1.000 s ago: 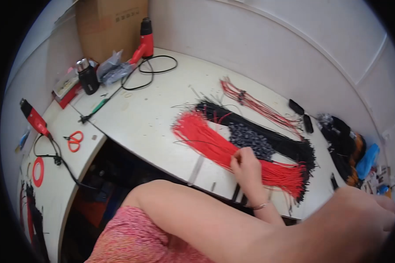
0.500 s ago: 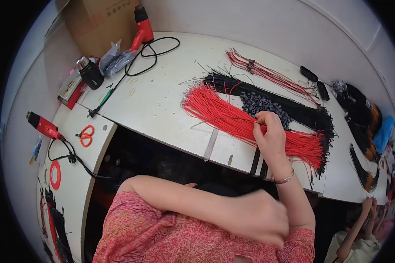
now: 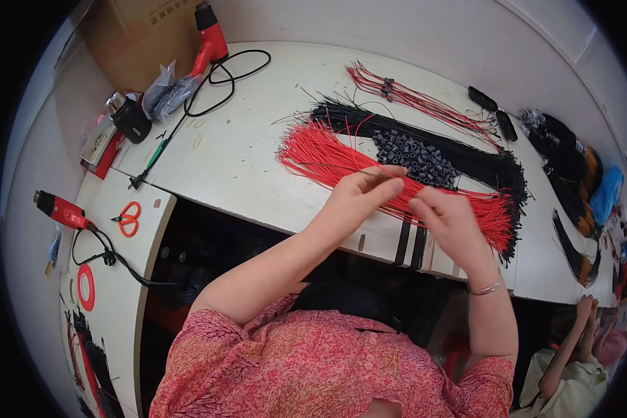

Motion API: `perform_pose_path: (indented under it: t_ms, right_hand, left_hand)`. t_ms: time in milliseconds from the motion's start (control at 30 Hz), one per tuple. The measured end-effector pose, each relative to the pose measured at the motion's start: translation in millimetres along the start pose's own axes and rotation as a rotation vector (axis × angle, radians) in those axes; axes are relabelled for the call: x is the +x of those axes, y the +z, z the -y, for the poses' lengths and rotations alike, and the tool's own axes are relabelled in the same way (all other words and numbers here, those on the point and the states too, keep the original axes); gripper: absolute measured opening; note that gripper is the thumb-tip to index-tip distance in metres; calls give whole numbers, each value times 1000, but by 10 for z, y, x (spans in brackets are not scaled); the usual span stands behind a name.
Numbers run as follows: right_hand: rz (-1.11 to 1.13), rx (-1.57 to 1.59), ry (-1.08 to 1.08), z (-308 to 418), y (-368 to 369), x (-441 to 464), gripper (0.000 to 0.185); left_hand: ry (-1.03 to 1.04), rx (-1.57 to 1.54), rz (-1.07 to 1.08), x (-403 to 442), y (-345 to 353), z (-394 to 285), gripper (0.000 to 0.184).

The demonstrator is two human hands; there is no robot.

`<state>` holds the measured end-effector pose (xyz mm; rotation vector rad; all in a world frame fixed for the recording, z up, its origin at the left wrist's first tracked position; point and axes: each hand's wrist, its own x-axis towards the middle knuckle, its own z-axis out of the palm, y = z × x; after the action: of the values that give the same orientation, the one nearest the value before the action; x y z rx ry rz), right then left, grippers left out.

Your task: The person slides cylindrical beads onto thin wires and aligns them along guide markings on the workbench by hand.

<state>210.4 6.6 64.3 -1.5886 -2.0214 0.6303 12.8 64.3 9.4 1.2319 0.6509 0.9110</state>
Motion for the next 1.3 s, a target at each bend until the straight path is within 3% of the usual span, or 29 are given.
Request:
perform_pose_path:
  t_ms: [33,67,133,167,233,300,333,400,433,533,667,733,900,1000,1167,1233,1267,1300]
  right_hand:
    - [-102,52,48,13,-153,-31,13]
    - [-266,119,-24,-36,-336,-12,18]
    - [-474,249,78,12,-906,30,24]
    - [-535,145,6,40,-1206,49,26]
    - [-754,-90,4,113,-1783,80,28]
    - [-910,-410,-298,174,-2297,172,30]
    - [-938,-493,-300,0,-2705,226,25]
    - [-956,-637,-508,578,-2456,243,31]
    - [-1022,-591,-364,430,-2313,227,28]
    - [-666,-169,-152,380,-1405,9,20]
    - [-293,-68,-267,31,28,-301,5]
    - [-226,-100,-238,-16,293,-464,1]
    - [-271,-498,-284,-392,88,-701,10]
    - [-285,-510,-215,-546,-121,-818,10]
    - [-173,-683,-113,-625,-324,-913,19]
    - [-257,-616,-307,-319,-331,-836,43]
    - [-251,-615,-307,-202,-228,-803,43]
    - [-260,-373,-258,-68,-105,-781,49]
  left_hand:
    - [-1,-2,7,24,-7,43,55]
    - [174,349,10,47,-40,147,58]
    - [521,1053,17,61,-125,387,64]
    - [701,1407,23,71,-143,442,67]
    - [651,1403,62,87,-146,467,68]
    - [539,1388,113,95,-132,484,72]
    - [481,1381,136,88,-127,482,73]
    - [564,1412,77,67,-119,411,71]
    - [648,1439,15,63,-111,343,70]
    - [828,1481,-109,13,-29,164,66]
    - [-282,-283,119,-291,207,91,43]
    - [-209,-476,8,-266,176,37,26]
    - [-95,-465,-157,-283,3,-73,21]
    - [-72,-336,-286,-360,-53,-92,21]
    - [-100,-236,-254,-414,73,7,22]
    - [-108,-228,-242,-438,107,28,21]
    - [-118,-220,-218,-447,136,40,21]
    - [-131,-212,-188,-455,168,57,20]
